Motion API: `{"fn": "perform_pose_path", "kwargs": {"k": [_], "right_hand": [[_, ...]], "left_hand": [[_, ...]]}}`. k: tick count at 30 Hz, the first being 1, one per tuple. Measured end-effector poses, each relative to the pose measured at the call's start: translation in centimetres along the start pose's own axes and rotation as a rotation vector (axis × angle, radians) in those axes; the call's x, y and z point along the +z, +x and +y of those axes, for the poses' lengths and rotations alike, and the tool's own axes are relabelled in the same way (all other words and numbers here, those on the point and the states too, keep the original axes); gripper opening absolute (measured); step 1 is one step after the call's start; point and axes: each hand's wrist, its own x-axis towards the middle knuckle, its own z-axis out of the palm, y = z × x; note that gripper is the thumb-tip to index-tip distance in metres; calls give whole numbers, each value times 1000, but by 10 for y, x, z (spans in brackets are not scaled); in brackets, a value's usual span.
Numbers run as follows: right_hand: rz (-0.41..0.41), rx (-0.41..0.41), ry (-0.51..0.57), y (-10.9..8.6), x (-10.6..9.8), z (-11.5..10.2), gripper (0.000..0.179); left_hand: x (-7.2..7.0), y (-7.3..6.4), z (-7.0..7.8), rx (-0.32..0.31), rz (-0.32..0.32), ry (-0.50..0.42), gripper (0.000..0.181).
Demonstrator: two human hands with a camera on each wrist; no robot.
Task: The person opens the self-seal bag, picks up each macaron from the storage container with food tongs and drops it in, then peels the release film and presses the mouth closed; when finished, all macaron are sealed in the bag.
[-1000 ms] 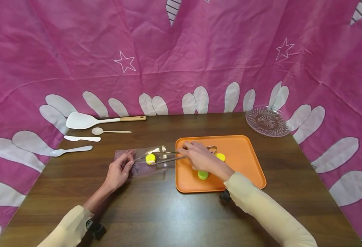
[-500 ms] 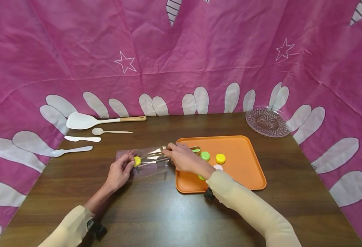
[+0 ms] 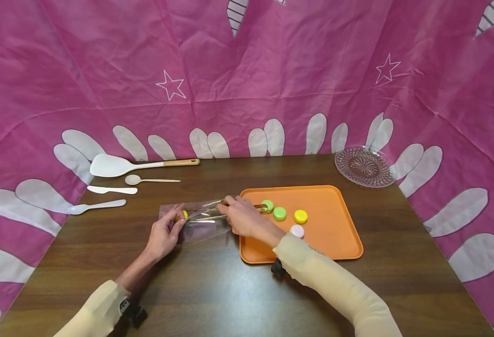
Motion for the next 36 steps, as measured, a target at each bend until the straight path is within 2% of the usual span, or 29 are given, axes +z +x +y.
{"fn": "perform_pose_path", "kwargs": {"k": [7,19,25,36], "right_hand": [[32,-25,-3,5,7,-4,39],[34,-63,35,11,12,-7,37],[47,-28,37,14,13,-8,39],[41,-23,22,15,14,-7,41]], "left_hand": [[0,1,1,13,-15,22,21],[-1,3,0,44,-7,-9,25],[-1,3,0,58,-10,-28,26],[-3,5,0,57,5,-23,24]]}}
